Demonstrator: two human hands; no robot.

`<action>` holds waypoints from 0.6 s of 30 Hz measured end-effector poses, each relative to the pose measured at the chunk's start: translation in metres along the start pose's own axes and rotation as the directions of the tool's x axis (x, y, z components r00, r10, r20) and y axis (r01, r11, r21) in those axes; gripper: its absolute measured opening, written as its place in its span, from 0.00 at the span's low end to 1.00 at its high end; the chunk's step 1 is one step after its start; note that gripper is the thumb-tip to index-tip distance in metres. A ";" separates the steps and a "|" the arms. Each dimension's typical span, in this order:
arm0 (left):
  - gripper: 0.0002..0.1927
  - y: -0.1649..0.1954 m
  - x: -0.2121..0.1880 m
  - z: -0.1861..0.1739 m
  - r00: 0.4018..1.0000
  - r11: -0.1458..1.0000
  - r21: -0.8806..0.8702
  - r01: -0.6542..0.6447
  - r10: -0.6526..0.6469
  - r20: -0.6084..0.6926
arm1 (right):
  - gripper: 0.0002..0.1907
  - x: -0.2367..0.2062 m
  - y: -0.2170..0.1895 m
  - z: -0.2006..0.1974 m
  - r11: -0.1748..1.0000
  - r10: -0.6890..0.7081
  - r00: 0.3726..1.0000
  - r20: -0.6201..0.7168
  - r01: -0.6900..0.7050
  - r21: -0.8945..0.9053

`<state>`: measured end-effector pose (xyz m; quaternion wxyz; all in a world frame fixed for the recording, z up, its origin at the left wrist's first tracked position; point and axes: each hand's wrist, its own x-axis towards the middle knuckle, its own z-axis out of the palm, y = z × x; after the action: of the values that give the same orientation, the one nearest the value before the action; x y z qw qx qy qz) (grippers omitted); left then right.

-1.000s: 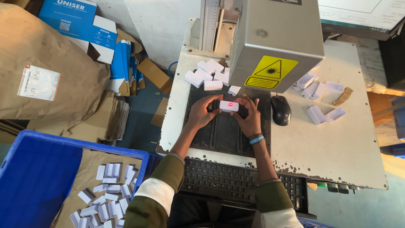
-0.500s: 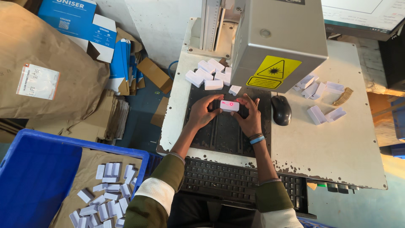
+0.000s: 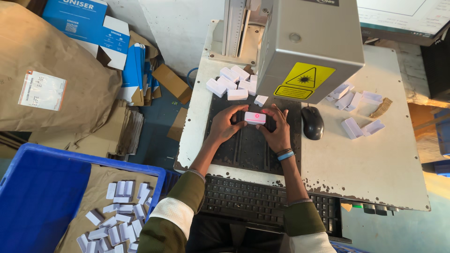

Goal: The person repeatedly places small white rectangular components onto a laser marking machine's platform, activates the laser, and then removes the marked items. They handle the components one at a time, moving them between a blue bin and the machine.

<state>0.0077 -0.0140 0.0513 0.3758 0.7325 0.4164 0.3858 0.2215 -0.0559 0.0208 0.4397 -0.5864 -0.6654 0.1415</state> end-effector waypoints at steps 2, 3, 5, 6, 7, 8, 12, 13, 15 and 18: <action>0.31 0.000 0.000 0.000 1.000 0.999 -0.032 -0.017 0.017 -0.018 | 0.29 0.001 -0.005 -0.002 1.000 -0.006 1.000 -0.013 0.006 0.004; 0.31 -0.001 -0.001 0.001 0.999 0.998 -0.054 -0.020 0.019 -0.031 | 0.29 0.001 -0.007 -0.004 0.999 -0.025 0.999 -0.042 0.027 0.029; 0.25 -0.004 -0.001 0.002 0.993 0.987 -0.136 -0.088 0.075 -0.096 | 0.29 -0.004 -0.010 -0.010 0.995 -0.062 0.993 -0.100 0.069 0.075; 0.20 -0.006 0.001 0.002 0.980 0.969 -0.192 -0.156 0.128 -0.151 | 0.28 -0.011 -0.012 -0.015 0.996 -0.047 0.987 -0.154 0.057 0.063; 0.14 -0.008 0.002 0.002 0.962 0.943 -0.242 -0.227 0.179 -0.208 | 0.27 -0.023 -0.013 -0.022 0.998 -0.034 0.977 -0.209 0.046 0.052; 0.12 -0.011 0.004 0.001 0.956 0.922 -0.326 -0.209 0.123 -0.265 | 0.26 -0.037 -0.015 -0.028 0.998 -0.024 0.965 -0.263 0.036 0.042; 0.17 -0.017 0.008 0.001 0.912 0.834 -0.521 -0.181 -0.056 -0.407 | 0.07 -0.132 -0.024 -0.060 0.924 0.377 0.882 -0.283 -0.377 0.058; 0.17 -0.017 0.009 0.002 0.900 0.825 -0.536 -0.179 -0.083 -0.428 | 0.05 -0.159 -0.027 -0.068 0.917 0.343 0.903 -0.260 -0.381 -0.114; 0.16 -0.019 0.007 0.005 0.922 0.862 -0.487 -0.140 -0.066 -0.382 | 0.05 -0.207 -0.034 -0.077 0.879 0.246 0.942 -0.229 -0.317 -0.356; 0.15 -0.019 0.006 0.008 0.932 0.904 -0.405 -0.141 -0.017 -0.363 | 0.06 -0.253 -0.042 -0.079 0.872 0.114 0.967 -0.228 -0.207 -0.443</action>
<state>0.0109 -0.0032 0.0331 0.4309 0.5637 0.3600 0.6058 0.2345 -0.3219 -0.0107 0.3365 -0.7386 -0.5825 -0.0433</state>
